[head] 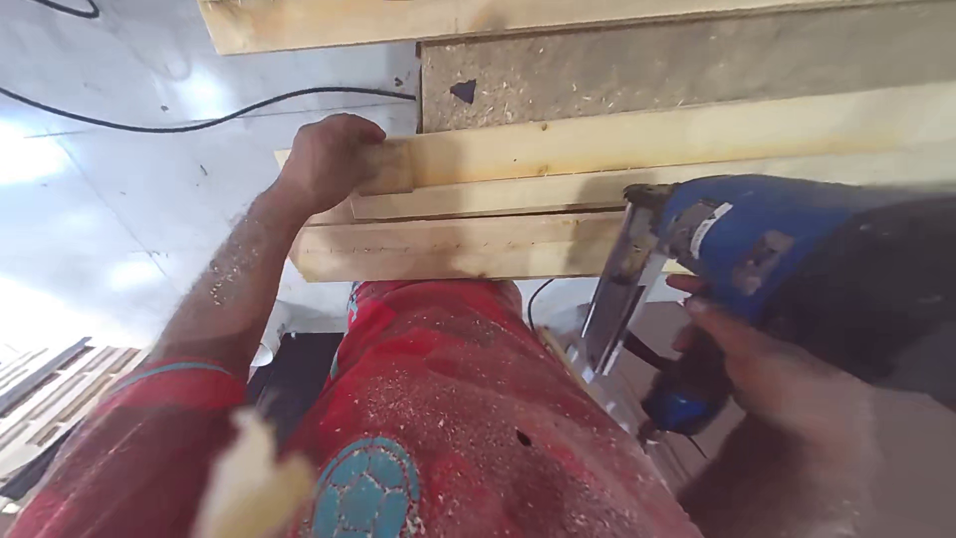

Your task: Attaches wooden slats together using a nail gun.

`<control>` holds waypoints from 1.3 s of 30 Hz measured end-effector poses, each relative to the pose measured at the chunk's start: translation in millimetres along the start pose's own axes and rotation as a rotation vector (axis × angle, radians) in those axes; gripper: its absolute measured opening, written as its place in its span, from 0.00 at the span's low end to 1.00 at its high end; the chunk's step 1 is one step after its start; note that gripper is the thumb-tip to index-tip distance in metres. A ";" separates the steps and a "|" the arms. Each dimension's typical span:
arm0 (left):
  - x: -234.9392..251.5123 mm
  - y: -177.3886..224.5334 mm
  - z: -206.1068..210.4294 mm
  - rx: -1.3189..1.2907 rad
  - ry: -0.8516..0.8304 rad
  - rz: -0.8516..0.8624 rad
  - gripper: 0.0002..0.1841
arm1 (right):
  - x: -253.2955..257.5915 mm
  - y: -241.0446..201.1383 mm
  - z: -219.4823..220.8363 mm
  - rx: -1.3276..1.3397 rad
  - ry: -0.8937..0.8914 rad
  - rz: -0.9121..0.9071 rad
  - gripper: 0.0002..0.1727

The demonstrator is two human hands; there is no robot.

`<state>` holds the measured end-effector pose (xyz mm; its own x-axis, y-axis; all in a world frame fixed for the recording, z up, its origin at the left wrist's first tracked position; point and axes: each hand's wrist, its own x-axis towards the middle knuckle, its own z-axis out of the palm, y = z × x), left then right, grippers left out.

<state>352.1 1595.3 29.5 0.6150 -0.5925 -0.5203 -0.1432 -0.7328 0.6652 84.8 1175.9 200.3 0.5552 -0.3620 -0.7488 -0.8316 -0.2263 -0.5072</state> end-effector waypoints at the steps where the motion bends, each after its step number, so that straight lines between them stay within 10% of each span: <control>1: -2.7 -4.0 -2.6 -0.006 -0.037 0.018 0.26 | -1.3 -1.5 4.2 0.003 0.027 0.011 0.18; 8: -15.9 -37.9 -0.6 0.217 -0.190 0.253 0.57 | -9.0 -17.8 37.1 0.018 0.170 0.076 0.15; 28: -9.4 -40.1 16.8 0.189 -0.090 0.435 0.58 | -30.3 -10.0 73.2 0.130 0.284 0.013 0.13; 39: -9.4 -46.3 15.2 0.155 -0.097 0.432 0.59 | -52.9 -13.8 155.1 -0.225 -0.020 0.068 0.22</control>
<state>341.1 1629.7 -4.6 0.3996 -0.8773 -0.2659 -0.4887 -0.4493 0.7478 69.2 1338.4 180.7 0.4965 -0.3659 -0.7872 -0.8478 -0.3989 -0.3493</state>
